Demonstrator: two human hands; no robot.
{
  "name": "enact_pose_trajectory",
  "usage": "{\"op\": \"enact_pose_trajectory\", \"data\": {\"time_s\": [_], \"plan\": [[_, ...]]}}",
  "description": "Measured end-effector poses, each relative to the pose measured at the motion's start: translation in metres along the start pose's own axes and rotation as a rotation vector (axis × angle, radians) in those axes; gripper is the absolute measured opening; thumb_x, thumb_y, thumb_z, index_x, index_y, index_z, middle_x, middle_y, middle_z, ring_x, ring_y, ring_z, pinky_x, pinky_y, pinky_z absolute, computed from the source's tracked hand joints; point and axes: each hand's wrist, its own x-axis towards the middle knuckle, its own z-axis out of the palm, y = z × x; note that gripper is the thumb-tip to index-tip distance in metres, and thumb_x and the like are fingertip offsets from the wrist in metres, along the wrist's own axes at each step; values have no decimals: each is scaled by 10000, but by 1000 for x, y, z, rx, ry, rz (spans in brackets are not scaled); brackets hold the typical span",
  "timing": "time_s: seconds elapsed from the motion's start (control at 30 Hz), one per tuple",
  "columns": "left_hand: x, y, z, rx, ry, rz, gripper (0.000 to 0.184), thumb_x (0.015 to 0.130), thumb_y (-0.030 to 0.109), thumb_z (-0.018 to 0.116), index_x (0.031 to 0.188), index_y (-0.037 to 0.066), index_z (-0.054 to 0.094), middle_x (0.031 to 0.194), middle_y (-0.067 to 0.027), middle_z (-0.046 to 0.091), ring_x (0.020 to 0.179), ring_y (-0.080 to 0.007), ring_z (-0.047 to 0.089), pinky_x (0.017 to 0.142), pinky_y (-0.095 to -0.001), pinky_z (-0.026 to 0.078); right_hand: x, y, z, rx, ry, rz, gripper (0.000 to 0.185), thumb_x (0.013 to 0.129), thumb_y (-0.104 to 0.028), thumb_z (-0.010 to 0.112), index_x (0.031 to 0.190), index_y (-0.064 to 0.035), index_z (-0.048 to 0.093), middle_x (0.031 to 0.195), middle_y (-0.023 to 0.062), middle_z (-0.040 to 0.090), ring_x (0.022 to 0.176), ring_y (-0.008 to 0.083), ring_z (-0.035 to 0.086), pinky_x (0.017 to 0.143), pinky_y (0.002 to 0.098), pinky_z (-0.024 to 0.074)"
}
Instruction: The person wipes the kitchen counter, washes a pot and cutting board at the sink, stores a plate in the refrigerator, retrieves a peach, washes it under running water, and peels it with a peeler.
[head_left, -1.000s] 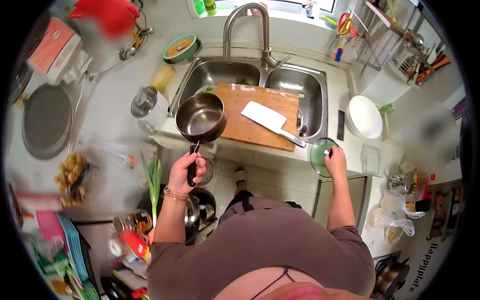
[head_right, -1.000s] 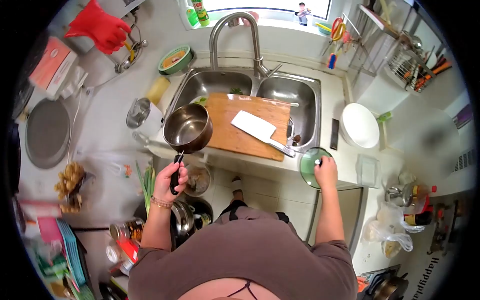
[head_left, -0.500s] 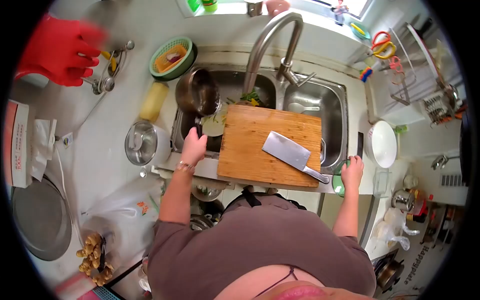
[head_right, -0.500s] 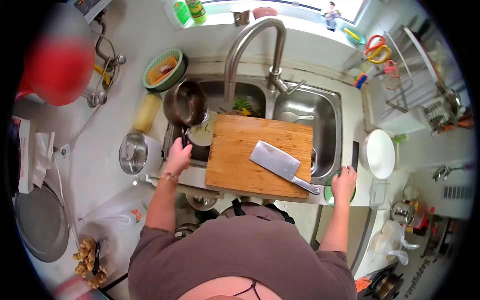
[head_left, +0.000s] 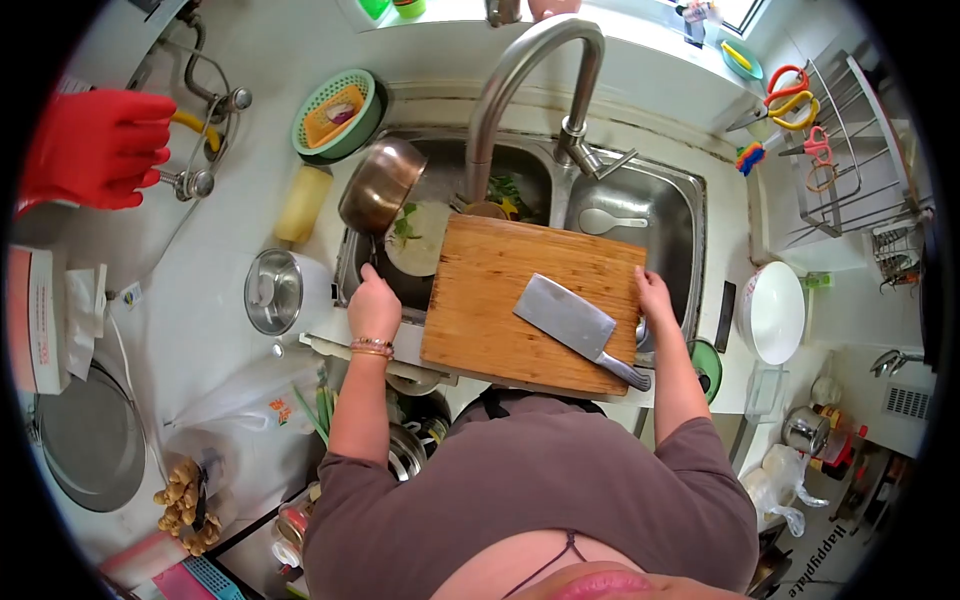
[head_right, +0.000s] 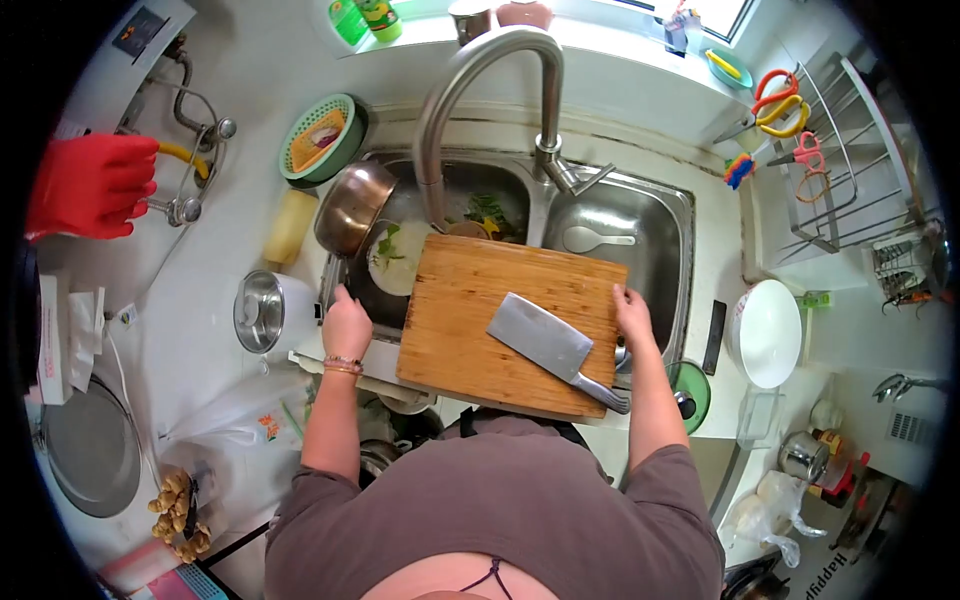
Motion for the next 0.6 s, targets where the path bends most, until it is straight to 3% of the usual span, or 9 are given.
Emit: {"op": "enact_pose_trajectory", "data": {"time_s": [0.07, 0.1, 0.13, 0.3, 0.47, 0.6], "plan": [[-4, 0, 1, -90, -12, -2, 319, 856, 129, 514, 1097, -70, 450, 788, -299, 606, 760, -456, 592, 662, -518, 469, -1, -2, 5, -221, 16, -41, 565, 865, -441, 566, 1109, 68, 557, 1037, 243, 621, 972, 329, 607, 844, 364, 455], [-6, -2, 3, -151, 4, 4, 334, 842, 131, 538, 1099, -72, 469, 820, -308, 605, 792, -465, 583, 687, -517, 465, 1, 2, 10, -451, 107, -118, 576, 859, -496, 529, 1089, 30, 567, 1024, 242, 625, 970, 378, 598, 842, 413, 455], [-7, -5, 8, -202, 31, 21, 314, 830, 127, 553, 1073, -63, 494, 854, -308, 604, 820, -463, 580, 704, -509, 466, -19, -24, 14, -559, 123, -66, 555, 863, -515, 489, 1072, -8, 571, 1030, 248, 616, 980, 419, 574, 840, 459, 447], [-2, -25, 30, -310, 86, 111, 394, 833, 152, 560, 1112, -116, 489, 911, -338, 589, 882, -483, 565, 746, -507, 463, -39, -29, 44, -508, 81, -107, 528, 867, -512, 479, 1010, -11, 570, 944, 258, 627, 915, 422, 593, 788, 487, 457], [7, -15, 22, -426, 114, 101, 205, 837, 109, 562, 956, -53, 519, 843, -228, 614, 787, -403, 590, 699, -414, 465, -52, -37, 76, -526, -11, -80, 534, 872, -515, 466, 994, -1, 552, 910, 263, 632, 870, 424, 610, 766, 506, 466], [17, -27, 46, -533, 120, 147, 174, 862, 119, 566, 942, -29, 525, 784, -137, 610, 726, -265, 592, 678, -358, 468, -59, -41, 98, -514, -38, -81, 533, 885, -505, 455, 992, 13, 520, 876, 257, 633, 846, 425, 610, 745, 505, 468]]}}
